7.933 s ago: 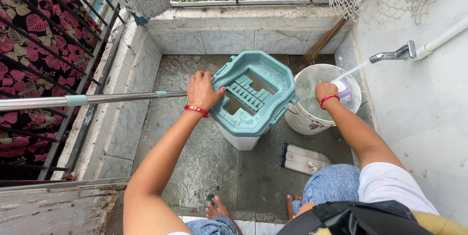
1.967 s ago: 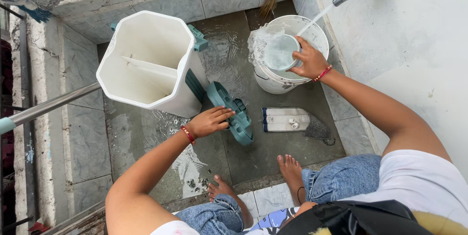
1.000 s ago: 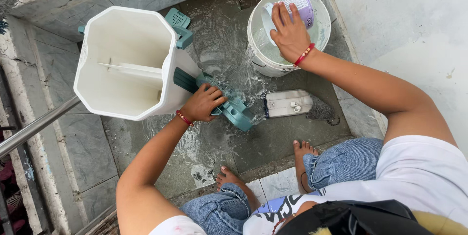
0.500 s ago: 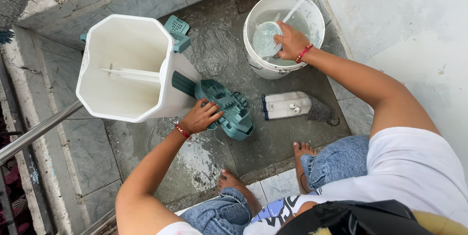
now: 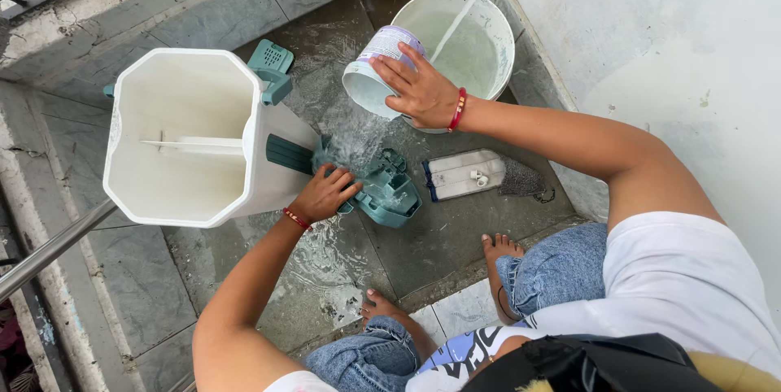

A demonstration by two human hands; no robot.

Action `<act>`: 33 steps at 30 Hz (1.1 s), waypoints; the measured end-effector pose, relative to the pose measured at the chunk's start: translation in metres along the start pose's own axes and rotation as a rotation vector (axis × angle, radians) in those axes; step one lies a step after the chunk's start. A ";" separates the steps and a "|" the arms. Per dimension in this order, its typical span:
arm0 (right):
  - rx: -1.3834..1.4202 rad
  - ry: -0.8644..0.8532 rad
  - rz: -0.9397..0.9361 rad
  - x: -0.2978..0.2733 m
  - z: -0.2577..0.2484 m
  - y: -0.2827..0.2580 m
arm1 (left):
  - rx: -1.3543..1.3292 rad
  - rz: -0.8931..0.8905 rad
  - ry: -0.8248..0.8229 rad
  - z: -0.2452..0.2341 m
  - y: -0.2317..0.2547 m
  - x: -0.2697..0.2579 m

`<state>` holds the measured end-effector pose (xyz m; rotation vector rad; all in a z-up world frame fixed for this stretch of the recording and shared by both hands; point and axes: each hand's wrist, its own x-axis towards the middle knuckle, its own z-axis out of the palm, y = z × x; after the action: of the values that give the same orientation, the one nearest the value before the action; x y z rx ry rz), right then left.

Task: The person washes a plastic mop bucket and its internal wringer mechanism by pouring water over the parts using a bucket and a small container and wiping the surfaces by hand.

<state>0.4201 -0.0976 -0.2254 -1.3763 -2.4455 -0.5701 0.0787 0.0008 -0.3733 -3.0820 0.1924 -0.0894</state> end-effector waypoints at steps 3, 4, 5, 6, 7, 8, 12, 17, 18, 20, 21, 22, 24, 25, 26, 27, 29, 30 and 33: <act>-0.069 -0.068 0.080 -0.003 0.007 0.005 | 0.035 0.031 -0.042 0.006 0.002 -0.025; -0.095 -0.110 0.125 -0.007 0.012 0.011 | 0.051 0.030 -0.068 0.008 0.003 -0.035; -0.146 -0.168 0.197 -0.012 0.019 0.018 | 0.068 0.025 -0.091 0.011 0.005 -0.042; -0.197 -0.226 0.269 -0.019 0.029 0.028 | 0.055 0.021 -0.108 0.014 0.009 -0.048; -0.277 -0.282 0.326 -0.026 0.041 0.040 | 0.046 0.016 -0.123 0.016 0.011 -0.052; -0.357 -0.336 0.383 -0.035 0.055 0.050 | 0.036 0.010 -0.137 0.017 0.013 -0.056; -0.471 -0.601 0.387 -0.075 0.124 0.080 | 0.026 -0.002 -0.100 0.011 0.018 -0.052; -0.195 -0.828 0.225 -0.089 0.168 0.073 | 0.006 -0.003 -0.084 -0.011 0.013 -0.028; -0.092 -0.752 0.276 -0.091 0.167 0.074 | 0.006 -0.004 -0.076 -0.016 0.013 -0.023; 0.107 -0.600 0.372 -0.094 0.155 0.077 | 0.002 -0.007 -0.055 -0.027 0.014 -0.011; 0.152 -0.501 0.429 -0.094 0.147 0.076 | 0.005 0.001 -0.061 -0.033 0.013 -0.007; 0.197 -0.400 0.484 -0.094 0.135 0.075 | 0.007 0.008 -0.067 -0.039 0.010 -0.003; 0.261 -0.218 0.496 -0.094 0.102 0.070 | -0.051 -0.007 -0.107 -0.049 0.012 0.004; 0.277 -0.128 0.456 -0.091 0.083 0.069 | -0.102 -0.027 -0.142 -0.054 0.009 0.008; 0.293 -0.038 0.416 -0.088 0.063 0.067 | -0.154 -0.047 -0.176 -0.056 0.006 0.013; 0.270 -0.014 0.336 -0.082 0.044 0.066 | -0.146 -0.047 -0.184 -0.057 0.003 0.018; 0.223 0.038 0.181 -0.065 0.012 0.057 | -0.126 -0.045 -0.202 -0.053 -0.006 0.025; 0.209 0.056 0.127 -0.056 0.000 0.051 | -0.072 -0.056 -0.187 -0.048 -0.009 0.030; 0.172 0.095 0.005 -0.031 -0.023 0.032 | 0.011 -0.096 -0.144 -0.032 -0.024 0.052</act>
<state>0.4649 -0.1164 -0.2118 -1.2579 -2.3545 -0.4035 0.1312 0.0165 -0.3371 -3.0696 0.0378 0.1267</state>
